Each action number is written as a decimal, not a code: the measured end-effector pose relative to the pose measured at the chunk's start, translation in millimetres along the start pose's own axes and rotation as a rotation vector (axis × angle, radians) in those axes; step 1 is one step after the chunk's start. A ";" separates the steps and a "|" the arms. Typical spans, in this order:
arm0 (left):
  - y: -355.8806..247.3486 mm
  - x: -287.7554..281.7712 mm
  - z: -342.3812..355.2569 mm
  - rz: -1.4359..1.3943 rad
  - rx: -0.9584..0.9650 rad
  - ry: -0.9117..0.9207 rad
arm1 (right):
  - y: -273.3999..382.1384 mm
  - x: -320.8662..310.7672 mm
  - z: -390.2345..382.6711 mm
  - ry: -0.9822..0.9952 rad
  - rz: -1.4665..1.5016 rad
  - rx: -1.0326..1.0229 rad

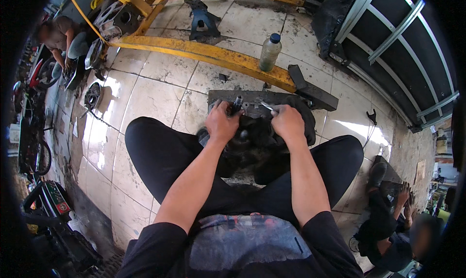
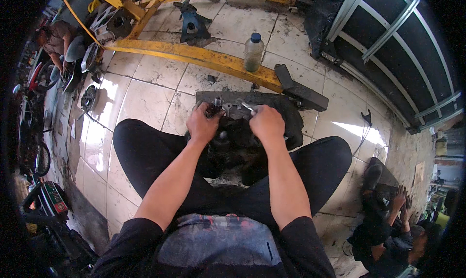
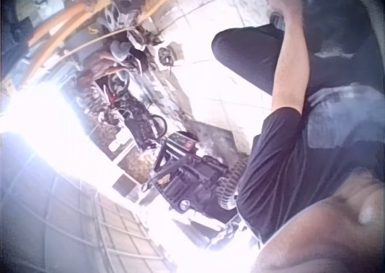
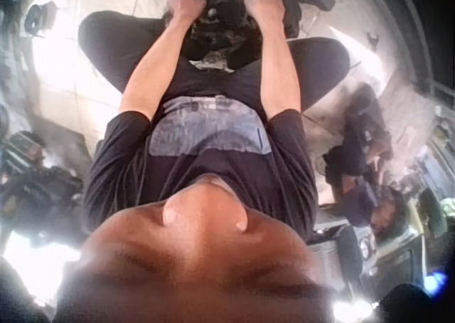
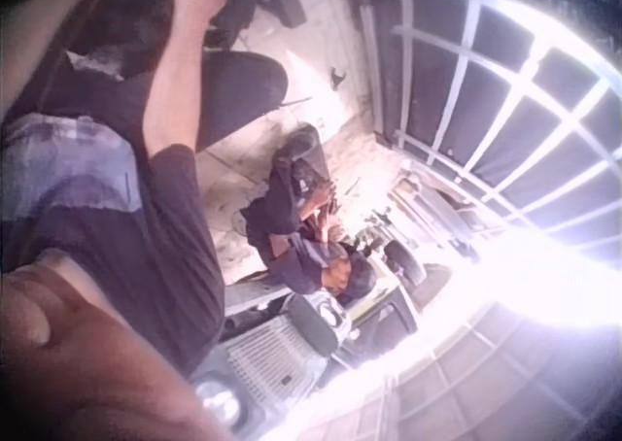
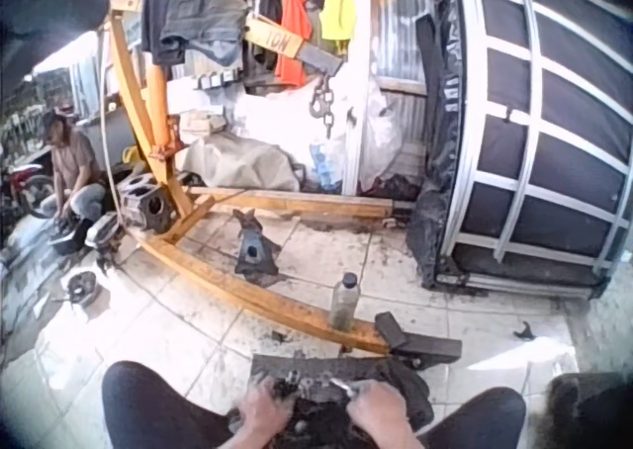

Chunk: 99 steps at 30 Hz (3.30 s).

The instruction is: The person sits on the floor and uses a wrench to tighten bolts on a metallic engine component resting on a cloth. The person repeatedly adjusts the wrench and rotates the bolts to secure the assembly.

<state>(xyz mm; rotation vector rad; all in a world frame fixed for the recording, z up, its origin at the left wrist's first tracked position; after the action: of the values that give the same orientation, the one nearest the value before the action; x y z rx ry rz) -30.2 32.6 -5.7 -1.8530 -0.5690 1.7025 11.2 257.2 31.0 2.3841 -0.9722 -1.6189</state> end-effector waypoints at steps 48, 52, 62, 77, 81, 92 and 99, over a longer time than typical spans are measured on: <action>11.1 6.6 2.9 0.132 0.159 0.052 | 37.3 2.2 -17.5 0.067 -0.038 -0.077; -9.1 -4.8 -0.5 0.015 0.069 0.133 | 49.4 -11.2 -44.6 0.042 0.028 -0.106; 3.1 1.3 0.9 0.043 0.055 -0.014 | 49.2 -7.2 -49.9 0.019 0.051 -0.136; 1.9 -1.1 1.3 0.034 0.061 0.003 | 50.9 -11.7 -35.9 0.076 0.125 -0.086; -1.3 -3.0 -0.2 0.012 0.081 0.013 | 47.5 -8.5 -36.8 0.032 0.044 -0.058; 2.0 0.8 1.4 0.027 0.092 0.059 | 24.1 -2.2 -16.7 0.153 0.102 -0.084; 5.1 1.3 1.4 0.047 0.074 0.037 | 30.9 -6.3 -24.8 0.216 0.088 -0.161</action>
<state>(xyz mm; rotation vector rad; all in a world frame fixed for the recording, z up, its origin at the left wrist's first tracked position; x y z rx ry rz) -31.8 29.7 -10.0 -1.8545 -0.4457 1.6927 17.4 229.7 59.6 2.3135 -0.8590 -1.3229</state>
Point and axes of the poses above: each hand's wrist, its own z-axis towards the middle knuckle, its own x-axis out of the palm, y = z × x, the point moved 6 cm from there along z, towards the middle knuckle, and after that the axes turned 9 degrees about y, right-handed, at the moved point
